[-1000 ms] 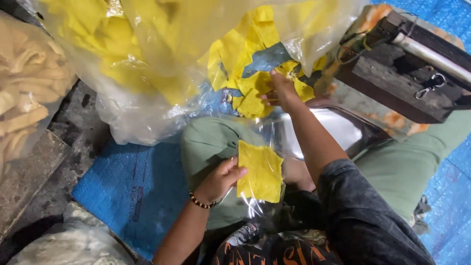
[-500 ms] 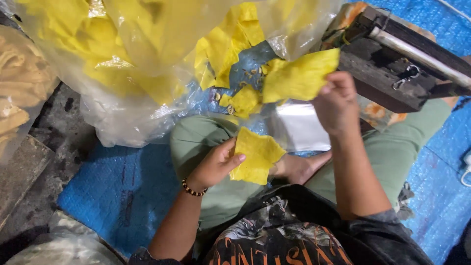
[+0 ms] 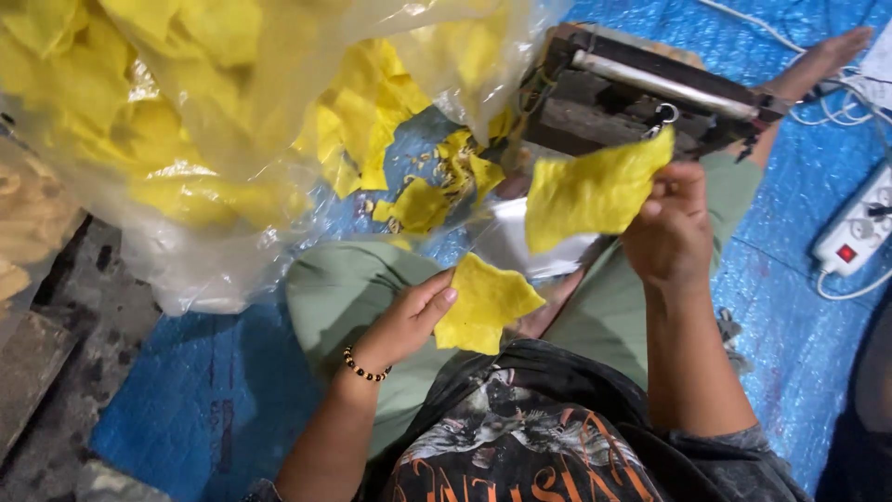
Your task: Packaging yellow foam pieces into plastic bags and sealing them with a manual heat sealer
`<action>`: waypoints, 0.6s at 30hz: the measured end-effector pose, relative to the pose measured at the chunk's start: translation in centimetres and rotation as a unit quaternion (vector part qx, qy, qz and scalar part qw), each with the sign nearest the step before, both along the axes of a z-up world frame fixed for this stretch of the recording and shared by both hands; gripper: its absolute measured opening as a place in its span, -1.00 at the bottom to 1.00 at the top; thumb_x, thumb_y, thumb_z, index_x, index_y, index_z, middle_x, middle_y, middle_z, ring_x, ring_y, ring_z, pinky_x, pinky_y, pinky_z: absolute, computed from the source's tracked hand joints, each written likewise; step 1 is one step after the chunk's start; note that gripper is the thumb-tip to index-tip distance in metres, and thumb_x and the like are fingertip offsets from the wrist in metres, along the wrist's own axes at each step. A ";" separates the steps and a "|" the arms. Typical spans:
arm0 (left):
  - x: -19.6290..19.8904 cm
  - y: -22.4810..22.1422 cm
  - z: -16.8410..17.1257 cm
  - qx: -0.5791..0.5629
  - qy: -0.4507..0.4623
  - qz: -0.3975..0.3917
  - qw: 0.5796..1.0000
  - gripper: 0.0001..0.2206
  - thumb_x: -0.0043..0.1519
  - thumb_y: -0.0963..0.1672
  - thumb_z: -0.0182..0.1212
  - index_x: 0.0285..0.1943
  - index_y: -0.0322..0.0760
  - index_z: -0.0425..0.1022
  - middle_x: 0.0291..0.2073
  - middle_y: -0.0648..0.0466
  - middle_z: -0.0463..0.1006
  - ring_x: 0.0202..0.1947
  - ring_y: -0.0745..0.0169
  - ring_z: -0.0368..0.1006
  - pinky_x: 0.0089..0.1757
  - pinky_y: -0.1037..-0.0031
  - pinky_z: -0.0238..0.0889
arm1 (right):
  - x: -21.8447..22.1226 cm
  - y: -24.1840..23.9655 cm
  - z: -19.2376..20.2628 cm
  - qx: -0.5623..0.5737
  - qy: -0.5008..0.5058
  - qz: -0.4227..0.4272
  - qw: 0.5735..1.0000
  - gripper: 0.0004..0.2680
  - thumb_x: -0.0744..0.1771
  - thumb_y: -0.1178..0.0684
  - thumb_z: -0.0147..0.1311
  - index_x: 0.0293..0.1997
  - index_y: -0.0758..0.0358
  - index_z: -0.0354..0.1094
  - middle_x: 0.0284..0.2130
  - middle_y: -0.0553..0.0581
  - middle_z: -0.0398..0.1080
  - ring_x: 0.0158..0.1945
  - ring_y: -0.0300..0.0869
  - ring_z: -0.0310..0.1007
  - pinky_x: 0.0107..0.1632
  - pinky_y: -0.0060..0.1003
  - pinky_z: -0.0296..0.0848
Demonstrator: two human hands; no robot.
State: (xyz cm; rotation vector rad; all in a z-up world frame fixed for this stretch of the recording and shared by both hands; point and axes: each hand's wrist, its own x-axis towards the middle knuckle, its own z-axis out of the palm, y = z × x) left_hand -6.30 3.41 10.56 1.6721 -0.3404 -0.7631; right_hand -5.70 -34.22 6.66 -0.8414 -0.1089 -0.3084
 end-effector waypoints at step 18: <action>-1.0 -4.2 3.7 -0.057 -0.009 -0.004 0.998 -0.57 0.46 -0.05 -0.13 0.41 -0.41 0.34 0.17 -0.32 0.50 0.17 -0.09 0.43 0.14 0.07 0.29 | -5.7 -3.6 -2.2 -0.013 -0.031 0.049 0.998 -0.76 0.21 0.42 -0.12 -0.12 0.29 0.25 -0.08 0.45 0.48 -0.08 0.05 0.59 0.03 -0.03 0.60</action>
